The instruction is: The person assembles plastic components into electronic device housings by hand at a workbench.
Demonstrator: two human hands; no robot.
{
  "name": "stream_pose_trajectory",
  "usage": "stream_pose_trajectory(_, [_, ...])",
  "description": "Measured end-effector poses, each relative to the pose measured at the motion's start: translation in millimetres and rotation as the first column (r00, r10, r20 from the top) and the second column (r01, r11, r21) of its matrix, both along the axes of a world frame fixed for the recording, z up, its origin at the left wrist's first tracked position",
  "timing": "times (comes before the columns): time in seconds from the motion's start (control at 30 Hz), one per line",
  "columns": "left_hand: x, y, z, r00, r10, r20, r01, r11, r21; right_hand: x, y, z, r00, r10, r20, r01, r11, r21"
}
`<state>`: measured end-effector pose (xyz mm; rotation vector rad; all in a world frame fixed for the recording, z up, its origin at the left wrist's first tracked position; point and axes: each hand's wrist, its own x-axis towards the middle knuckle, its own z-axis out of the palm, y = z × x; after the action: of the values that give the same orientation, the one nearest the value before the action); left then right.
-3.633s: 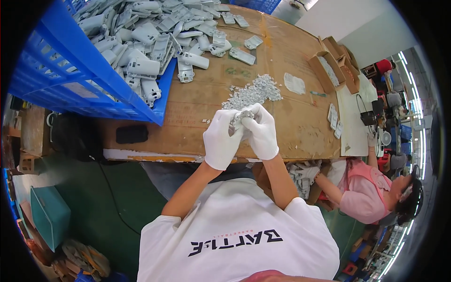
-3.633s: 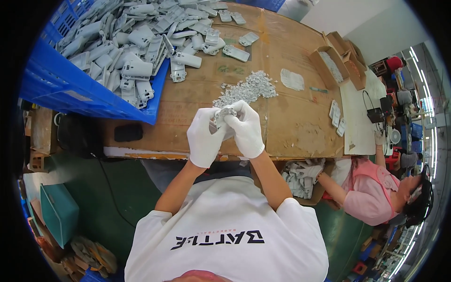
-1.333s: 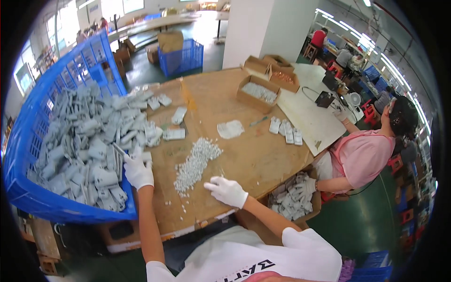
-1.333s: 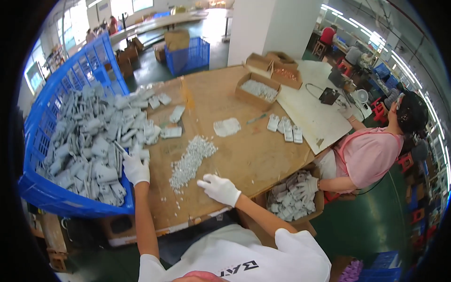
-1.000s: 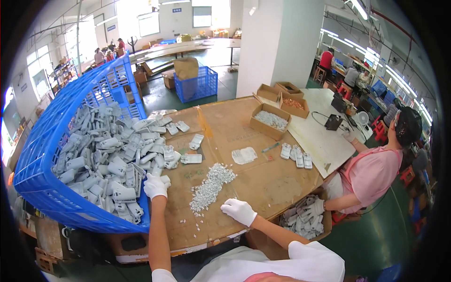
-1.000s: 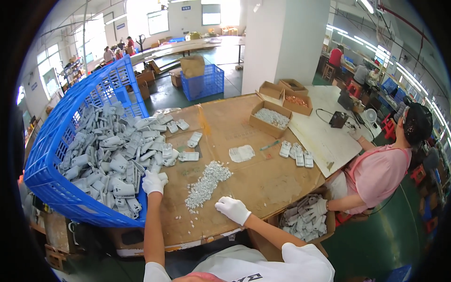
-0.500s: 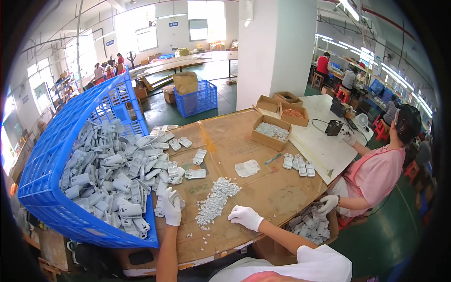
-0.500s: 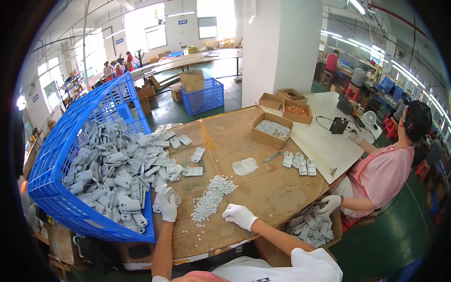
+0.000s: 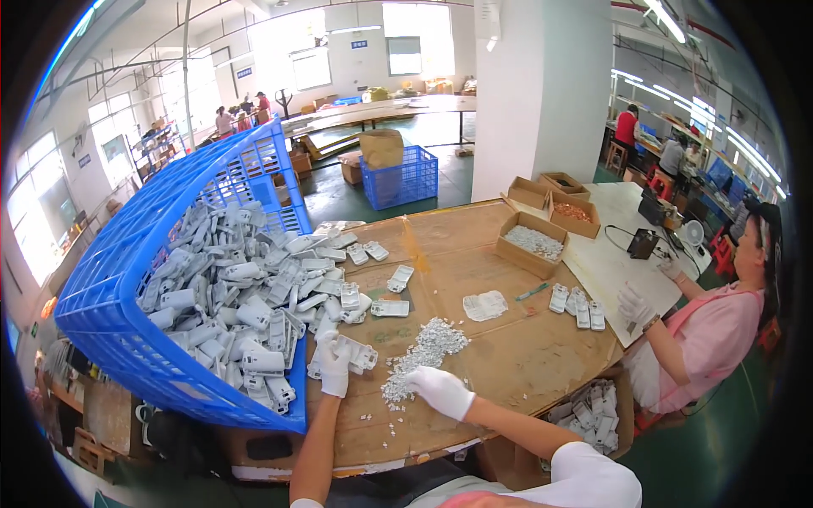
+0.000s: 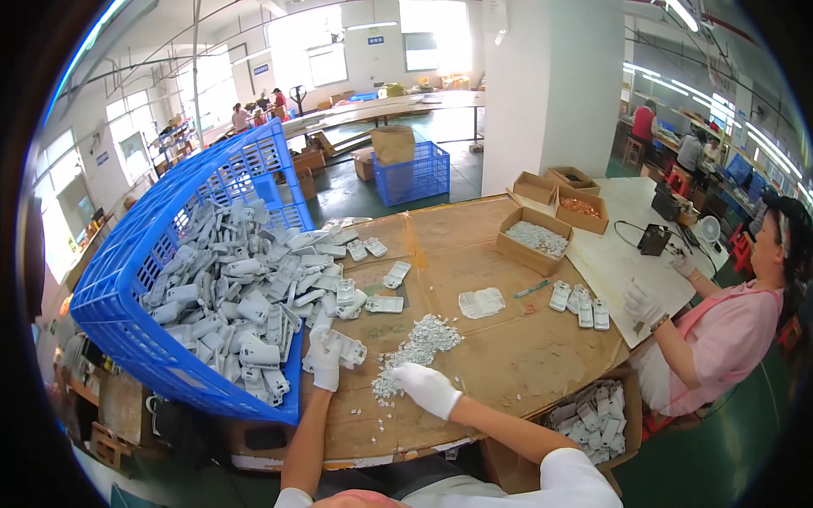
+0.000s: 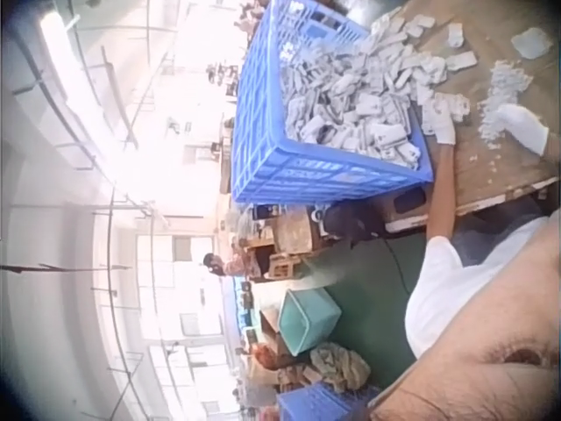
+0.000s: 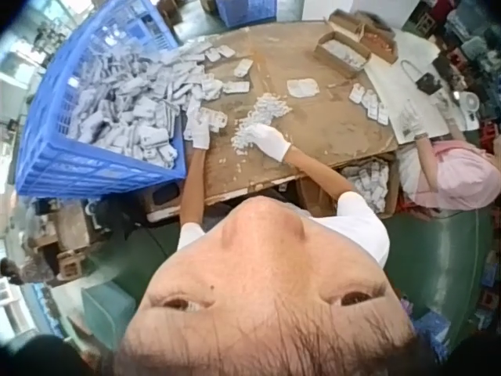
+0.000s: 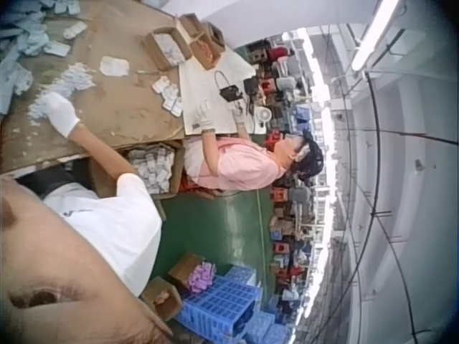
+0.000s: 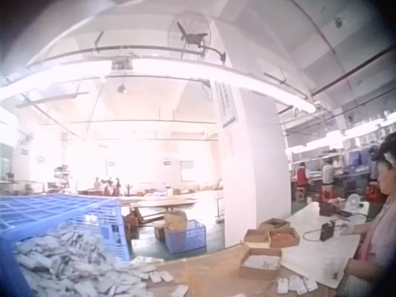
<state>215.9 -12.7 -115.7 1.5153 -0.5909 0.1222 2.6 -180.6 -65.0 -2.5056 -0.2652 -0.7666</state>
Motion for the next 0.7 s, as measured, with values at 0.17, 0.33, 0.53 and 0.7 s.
stream_pose_trajectory(0.17, [-22, 1, 23, 0.946, -0.194, -0.26, 0.154, 0.974, -0.167, 58, 43, 10, 0.954, 0.237, 0.184, -0.286, 0.903, 0.32])
stream_pose_trajectory(0.33, [-16, 10, 12, 0.896, -0.226, -0.383, 0.213, 0.974, -0.076, 82, 59, 1, 0.993, 0.097, 0.062, -0.112, 0.703, 0.702])
stream_pose_trajectory(0.53, [-17, -1, 18, 0.981, -0.195, 0.017, 0.191, 0.971, 0.143, 103, 38, 0, 0.987, -0.127, 0.101, 0.041, 0.796, 0.605])
stream_pose_trajectory(0.7, [-13, -11, 23, 0.987, -0.154, -0.042, 0.159, 0.975, 0.157, 113, 41, 14, 0.998, -0.062, -0.029, 0.054, 0.461, 0.886])
